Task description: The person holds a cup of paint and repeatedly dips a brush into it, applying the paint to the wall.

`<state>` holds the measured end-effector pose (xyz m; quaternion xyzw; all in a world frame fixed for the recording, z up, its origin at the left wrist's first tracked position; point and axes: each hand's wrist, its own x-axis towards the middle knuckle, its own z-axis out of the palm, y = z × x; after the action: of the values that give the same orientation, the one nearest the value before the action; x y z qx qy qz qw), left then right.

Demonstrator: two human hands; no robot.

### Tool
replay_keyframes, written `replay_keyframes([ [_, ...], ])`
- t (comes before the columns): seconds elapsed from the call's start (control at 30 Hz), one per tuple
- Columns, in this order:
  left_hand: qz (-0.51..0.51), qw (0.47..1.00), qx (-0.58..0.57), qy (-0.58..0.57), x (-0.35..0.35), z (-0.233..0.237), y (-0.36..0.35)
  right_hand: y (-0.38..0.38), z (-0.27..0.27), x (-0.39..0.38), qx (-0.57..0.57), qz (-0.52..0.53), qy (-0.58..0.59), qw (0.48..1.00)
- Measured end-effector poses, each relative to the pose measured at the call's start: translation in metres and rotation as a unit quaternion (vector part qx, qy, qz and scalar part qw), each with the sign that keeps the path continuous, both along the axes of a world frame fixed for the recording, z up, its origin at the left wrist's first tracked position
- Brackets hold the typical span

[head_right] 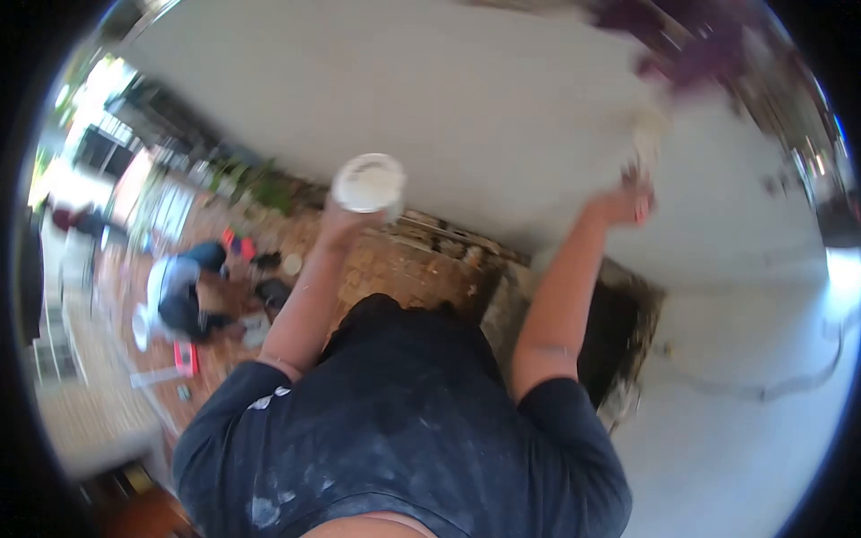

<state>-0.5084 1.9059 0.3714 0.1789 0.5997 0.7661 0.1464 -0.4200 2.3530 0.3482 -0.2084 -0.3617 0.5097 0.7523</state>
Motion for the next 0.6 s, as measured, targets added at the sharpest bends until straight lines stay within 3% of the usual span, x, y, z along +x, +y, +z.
replay_keyframes([
  [0.03, -0.013, 0.999, 0.026, 0.018, 0.002, 0.012, 0.000, -0.045, 0.014, -0.001, -0.090, -0.017, -0.020, 0.996],
  [0.07, -0.008, 0.999, 0.030, 0.017, 0.001, 0.019, -0.003, -0.042, -0.027, -0.003, -0.079, -0.008, -0.036, 0.996],
  [0.13, -0.034, 0.999, 0.031, -0.002, 0.007, 0.025, -0.005, -0.055, -0.066, 0.006, -0.197, -0.028, -0.152, 0.968],
  [0.23, -0.024, 0.999, 0.025, 0.011, 0.010, 0.020, -0.003, -0.006, -0.140, 0.021, -0.311, 0.074, -0.021, 0.947],
  [0.3, -0.022, 0.999, 0.009, 0.031, 0.009, 0.019, -0.003, -0.019, -0.082, 0.019, -0.292, 0.028, -0.072, 0.953],
  [0.37, -0.031, 0.999, 0.006, 0.042, 0.007, 0.013, 0.000, -0.043, 0.005, 0.022, -0.185, 0.084, 0.038, 0.978],
  [0.43, -0.035, 0.998, -0.009, 0.053, 0.006, 0.007, 0.000, -0.039, 0.065, 0.025, -0.106, 0.089, -0.009, 0.990],
  [0.5, -0.042, 0.998, 0.001, 0.043, 0.008, 0.004, 0.002, -0.068, 0.119, 0.027, -0.023, 0.052, 0.061, 0.997],
  [0.53, -0.043, 0.998, 0.006, 0.041, 0.007, 0.004, 0.004, -0.077, 0.130, 0.026, 0.021, 0.036, 0.097, 0.994],
  [0.6, -0.040, 0.998, 0.005, 0.047, 0.005, 0.002, 0.005, -0.037, 0.100, 0.022, 0.023, 0.033, 0.058, 0.998],
])
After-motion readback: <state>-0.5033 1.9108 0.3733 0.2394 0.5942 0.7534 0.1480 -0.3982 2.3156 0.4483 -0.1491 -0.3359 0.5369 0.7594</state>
